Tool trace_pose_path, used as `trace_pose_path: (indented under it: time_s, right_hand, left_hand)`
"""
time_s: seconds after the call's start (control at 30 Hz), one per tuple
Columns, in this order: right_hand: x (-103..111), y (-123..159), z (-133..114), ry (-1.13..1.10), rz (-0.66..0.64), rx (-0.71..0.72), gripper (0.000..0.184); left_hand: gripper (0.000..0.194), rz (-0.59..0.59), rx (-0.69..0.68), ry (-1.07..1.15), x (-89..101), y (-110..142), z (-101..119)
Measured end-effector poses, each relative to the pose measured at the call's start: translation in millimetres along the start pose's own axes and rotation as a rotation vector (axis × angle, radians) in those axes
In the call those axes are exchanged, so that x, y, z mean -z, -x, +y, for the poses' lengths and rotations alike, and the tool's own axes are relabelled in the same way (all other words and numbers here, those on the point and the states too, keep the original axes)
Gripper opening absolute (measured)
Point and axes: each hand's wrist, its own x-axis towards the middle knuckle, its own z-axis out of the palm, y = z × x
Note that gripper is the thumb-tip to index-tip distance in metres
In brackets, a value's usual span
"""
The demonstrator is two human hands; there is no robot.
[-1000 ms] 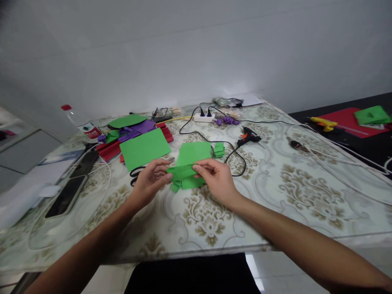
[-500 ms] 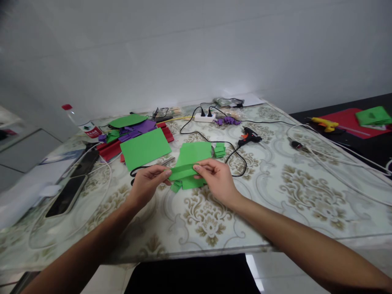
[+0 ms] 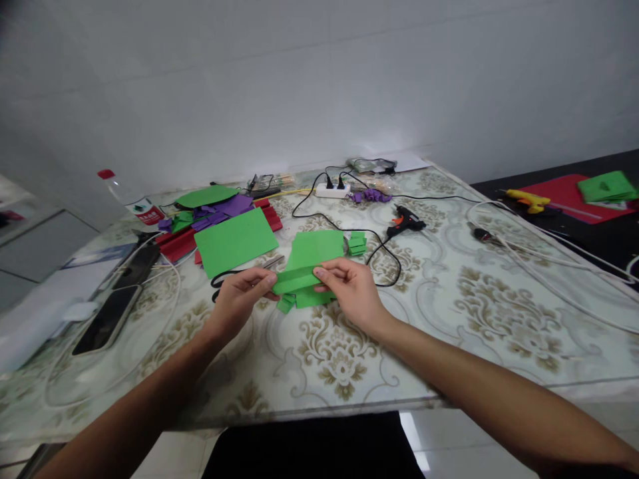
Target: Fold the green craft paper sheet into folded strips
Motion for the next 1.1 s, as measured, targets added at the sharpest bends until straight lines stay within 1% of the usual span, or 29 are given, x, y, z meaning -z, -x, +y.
trace_pose_path:
  time_s: [0.07,0.17,0.3,0.43,0.63,0.73,0.8,0.83,0.9,1.0,1.07,1.1]
  right_hand:
    - [0.0,0.2,0.1,-0.001,-0.001,-0.007,0.036]
    - [0.2,0.2,-0.3,0.005,0.001,-0.019,0.038]
    - [-0.8,0.4,-3.3,0.003,-0.003,-0.040,0.038]
    - [-2.6,1.9,-7.4,0.000,-0.012,-0.071,0.036]
    - [-3.4,4.2,-10.2,0.014,-0.059,-0.167,0.034]
    - [-3.0,4.8,-11.8,0.047,-0.161,-0.229,0.031]
    - [-2.8,5.6,-11.5,0.102,-0.257,-0.256,0.029]
    - [-3.0,6.3,-10.6,0.134,-0.310,-0.262,0.028]
    - [-3.6,8.3,-7.4,0.187,-0.435,-0.273,0.031]
    - [-4.9,12.3,-1.0,0.196,-0.637,-0.324,0.037]
    - [-5.2,14.8,2.1,0.191,-0.714,-0.355,0.039]
    - [-5.2,15.8,2.9,0.185,-0.737,-0.369,0.039]
  left_hand:
    - [0.033,-0.007,0.023,0.029,-1.7,0.0,-2.3]
    - [0.032,-0.027,0.048,0.013,-0.7,0.2,-4.3]
    - [0.029,-0.035,0.042,-0.036,3.4,-0.6,-4.3]
    - [0.029,-0.044,0.038,0.003,2.7,-0.7,-2.8]
    - [0.029,-0.001,0.020,0.056,2.5,0.0,-1.7]
    - [0.029,0.002,-0.030,-0.033,5.3,-0.7,0.0]
    - [0.029,-0.035,-0.081,-0.140,6.2,-0.3,2.0]
    - [0.029,-0.073,-0.103,-0.194,6.0,0.5,2.9]
    - [0.029,-0.191,-0.123,-0.281,3.8,3.2,3.9]
    - [0.028,-0.371,-0.105,-0.339,-2.2,8.9,2.9]
    - [0.030,-0.440,-0.082,-0.337,-5.4,12.2,1.8]
    - [0.031,-0.450,-0.077,-0.329,-6.2,13.5,1.5]
